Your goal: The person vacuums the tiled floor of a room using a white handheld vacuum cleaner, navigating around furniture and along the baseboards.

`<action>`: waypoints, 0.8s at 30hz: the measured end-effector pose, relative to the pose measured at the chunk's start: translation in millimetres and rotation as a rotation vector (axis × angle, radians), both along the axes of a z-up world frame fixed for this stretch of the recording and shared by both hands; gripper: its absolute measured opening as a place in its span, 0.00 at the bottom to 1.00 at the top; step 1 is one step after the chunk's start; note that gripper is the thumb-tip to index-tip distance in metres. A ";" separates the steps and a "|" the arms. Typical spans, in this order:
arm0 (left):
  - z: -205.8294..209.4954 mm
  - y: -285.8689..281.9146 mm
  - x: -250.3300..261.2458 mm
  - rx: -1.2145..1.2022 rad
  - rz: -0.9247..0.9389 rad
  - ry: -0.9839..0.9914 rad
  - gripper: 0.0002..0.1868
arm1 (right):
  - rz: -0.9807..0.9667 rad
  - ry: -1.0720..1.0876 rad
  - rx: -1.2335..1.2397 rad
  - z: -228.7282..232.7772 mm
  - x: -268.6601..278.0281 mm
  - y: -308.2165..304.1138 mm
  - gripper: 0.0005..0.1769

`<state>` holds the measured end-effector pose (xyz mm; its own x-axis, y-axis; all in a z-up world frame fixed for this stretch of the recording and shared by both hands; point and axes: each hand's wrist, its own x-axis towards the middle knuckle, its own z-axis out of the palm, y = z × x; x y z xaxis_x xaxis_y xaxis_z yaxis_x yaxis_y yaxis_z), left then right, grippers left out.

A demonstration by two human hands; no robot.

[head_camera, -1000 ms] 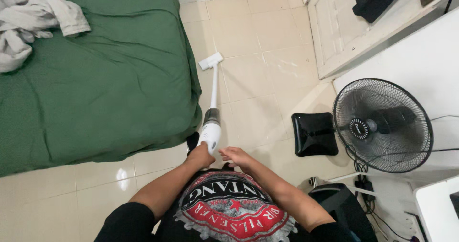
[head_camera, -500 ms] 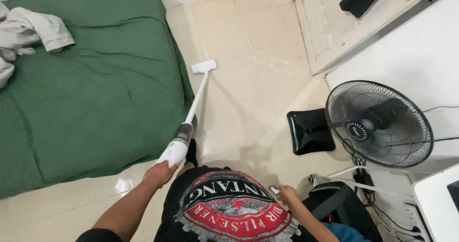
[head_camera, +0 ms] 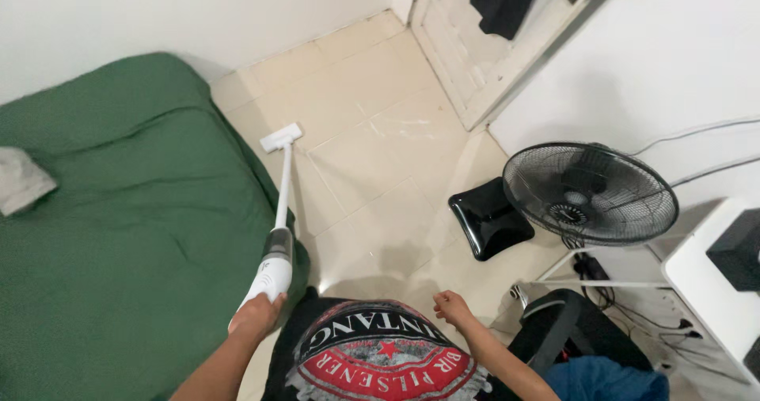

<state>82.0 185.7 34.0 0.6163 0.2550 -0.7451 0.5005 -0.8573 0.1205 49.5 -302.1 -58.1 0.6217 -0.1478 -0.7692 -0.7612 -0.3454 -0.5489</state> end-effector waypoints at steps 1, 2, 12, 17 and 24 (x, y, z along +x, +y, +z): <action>-9.1 9.3 4.0 0.031 -0.051 -0.037 0.37 | -0.024 -0.020 0.008 4.6 3.2 6.3 0.21; -17.7 19.4 13.2 0.061 -0.102 -0.075 0.37 | -0.048 -0.040 0.015 8.3 3.8 12.0 0.21; -18.7 101.0 105.5 0.129 -0.183 -0.010 0.35 | -0.170 0.188 -0.087 1.2 -61.1 43.1 0.26; -16.7 127.7 138.9 0.150 -0.200 -0.016 0.34 | -0.280 0.191 -0.101 33.4 -77.2 66.7 0.24; -35.1 140.2 128.6 0.136 -0.229 -0.012 0.33 | -0.261 0.120 -0.126 27.2 -67.4 90.4 0.23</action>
<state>210.7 325.9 -1.1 0.6780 0.2051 -0.7059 0.2904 -0.9569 0.0008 -17.9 -211.7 -30.9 0.4556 -0.3896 -0.8004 -0.8901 -0.1891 -0.4146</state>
